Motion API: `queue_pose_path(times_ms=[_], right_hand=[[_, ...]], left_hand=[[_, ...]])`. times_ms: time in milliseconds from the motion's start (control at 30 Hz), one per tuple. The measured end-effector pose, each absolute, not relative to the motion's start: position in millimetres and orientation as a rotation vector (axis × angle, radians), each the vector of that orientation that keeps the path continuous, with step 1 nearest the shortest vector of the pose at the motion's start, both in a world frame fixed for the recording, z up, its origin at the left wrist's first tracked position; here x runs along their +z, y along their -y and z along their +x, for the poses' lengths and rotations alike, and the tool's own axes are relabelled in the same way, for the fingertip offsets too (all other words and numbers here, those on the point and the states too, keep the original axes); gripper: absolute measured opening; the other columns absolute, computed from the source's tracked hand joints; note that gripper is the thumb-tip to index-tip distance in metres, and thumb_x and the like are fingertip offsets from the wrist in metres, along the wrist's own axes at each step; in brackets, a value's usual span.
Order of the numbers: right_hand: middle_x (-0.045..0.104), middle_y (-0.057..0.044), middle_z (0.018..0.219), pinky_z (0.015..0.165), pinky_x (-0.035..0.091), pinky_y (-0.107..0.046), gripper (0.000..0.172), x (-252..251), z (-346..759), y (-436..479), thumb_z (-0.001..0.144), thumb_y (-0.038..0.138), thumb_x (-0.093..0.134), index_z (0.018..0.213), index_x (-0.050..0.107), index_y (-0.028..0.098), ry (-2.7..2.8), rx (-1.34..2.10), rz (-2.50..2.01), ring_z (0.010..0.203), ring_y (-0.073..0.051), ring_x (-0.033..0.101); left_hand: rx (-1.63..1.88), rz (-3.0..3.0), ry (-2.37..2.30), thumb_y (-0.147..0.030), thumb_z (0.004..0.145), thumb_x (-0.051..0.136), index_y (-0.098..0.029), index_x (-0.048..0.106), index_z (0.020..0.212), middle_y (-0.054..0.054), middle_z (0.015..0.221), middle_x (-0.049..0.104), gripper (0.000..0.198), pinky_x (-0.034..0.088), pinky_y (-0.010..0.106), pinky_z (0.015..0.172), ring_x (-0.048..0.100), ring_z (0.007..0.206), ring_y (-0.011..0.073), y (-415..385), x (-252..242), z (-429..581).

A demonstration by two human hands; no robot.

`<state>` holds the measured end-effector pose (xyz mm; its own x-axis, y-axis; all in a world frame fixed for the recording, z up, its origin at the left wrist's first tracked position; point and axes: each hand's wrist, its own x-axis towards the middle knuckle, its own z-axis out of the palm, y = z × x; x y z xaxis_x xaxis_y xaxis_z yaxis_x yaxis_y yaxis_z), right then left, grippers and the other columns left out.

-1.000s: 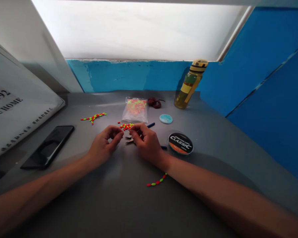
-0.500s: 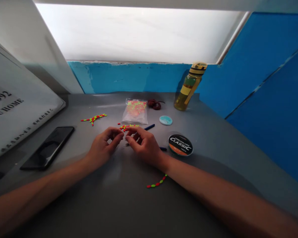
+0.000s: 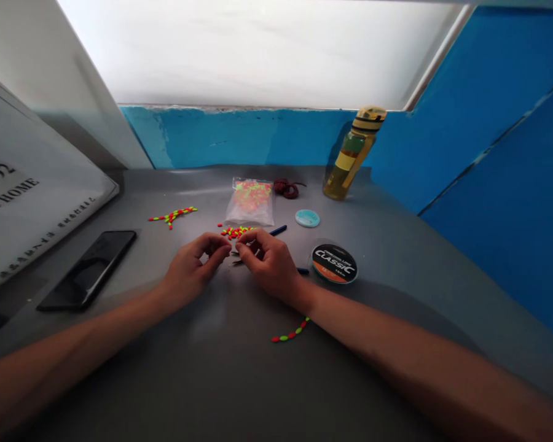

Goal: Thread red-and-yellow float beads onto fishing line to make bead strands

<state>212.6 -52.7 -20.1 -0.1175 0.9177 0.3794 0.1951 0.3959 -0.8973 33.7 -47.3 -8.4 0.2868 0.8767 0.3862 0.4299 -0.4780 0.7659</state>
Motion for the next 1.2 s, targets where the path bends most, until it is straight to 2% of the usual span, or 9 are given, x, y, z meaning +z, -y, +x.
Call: queue_pose_path(times_ms=[433, 500, 567, 633, 833, 1200], right_hand=[[0.060, 0.001, 0.070, 0.054, 0.042, -0.026, 0.014, -20.9, 213.2, 52.9, 0.090, 0.032, 0.064, 0.090, 0.062, 0.018, 1.548, 0.802, -1.039, 0.058, -0.011, 0.052], [0.060, 0.001, 0.071, 0.055, 0.043, -0.026, 0.013, -19.6, 212.7, 53.6, 0.089, 0.031, 0.063, 0.089, 0.062, 0.018, 1.565, 0.810, -1.025, 0.058, -0.011, 0.052], [0.062, 0.001, 0.072, 0.055, 0.043, -0.026, 0.012, -18.7, 212.3, 54.4, 0.090, 0.030, 0.063, 0.090, 0.063, 0.018, 1.593, 0.812, -1.010, 0.060, -0.011, 0.054], [0.064, 0.000, 0.074, 0.055, 0.044, -0.026, 0.010, -18.3, 211.9, 55.1, 0.090, 0.029, 0.062, 0.090, 0.063, 0.019, 1.622, 0.800, -0.998, 0.062, -0.011, 0.056], [0.064, 0.001, 0.070, 0.054, 0.043, -0.026, 0.010, -17.3, 211.5, 55.1, 0.089, 0.028, 0.062, 0.089, 0.064, 0.019, 1.651, 0.799, -0.988, 0.060, -0.011, 0.056], [0.062, 0.000, 0.073, 0.058, 0.045, -0.028, 0.012, -21.5, 212.9, 52.7, 0.089, 0.031, 0.063, 0.091, 0.063, 0.019, 1.571, 0.821, -1.019, 0.061, -0.012, 0.054]], left_hand=[[1.084, 1.999, -1.182, -0.029, 0.093, 0.058, -0.019, 0.063, 0.091, -0.001, 0.076, 0.064, 0.011, 0.041, 0.022, 0.055, 0.054, 0.065, 0.0114, 48.0, -8.0, 33.6], [1.106, 1.986, -1.171, -0.030, 0.092, 0.059, -0.019, 0.061, 0.100, 0.002, 0.086, 0.067, 0.013, 0.042, 0.022, 0.055, 0.057, 0.071, 0.0127, 49.1, -7.5, 34.0], [1.126, 1.971, -1.131, -0.032, 0.091, 0.063, -0.020, 0.058, 0.113, 0.005, 0.097, 0.069, 0.026, 0.044, 0.022, 0.057, 0.061, 0.080, 0.0147, 49.6, -7.9, 34.2], [1.111, 1.961, -1.085, -0.036, 0.090, 0.065, -0.020, 0.057, 0.117, 0.006, 0.097, 0.070, 0.032, 0.045, 0.023, 0.059, 0.064, 0.083, 0.0159, 49.1, -9.1, 34.2], [1.036, 1.950, -1.141, -0.035, 0.093, 0.060, -0.019, 0.063, 0.092, 0.001, 0.079, 0.070, 0.017, 0.042, 0.023, 0.057, 0.061, 0.069, 0.0130, 46.7, -8.7, 33.7], [1.047, 1.946, -1.130, -0.032, 0.093, 0.058, -0.019, 0.062, 0.092, 0.000, 0.076, 0.067, 0.014, 0.042, 0.023, 0.056, 0.059, 0.067, 0.0123, 47.2, -9.3, 34.6]])
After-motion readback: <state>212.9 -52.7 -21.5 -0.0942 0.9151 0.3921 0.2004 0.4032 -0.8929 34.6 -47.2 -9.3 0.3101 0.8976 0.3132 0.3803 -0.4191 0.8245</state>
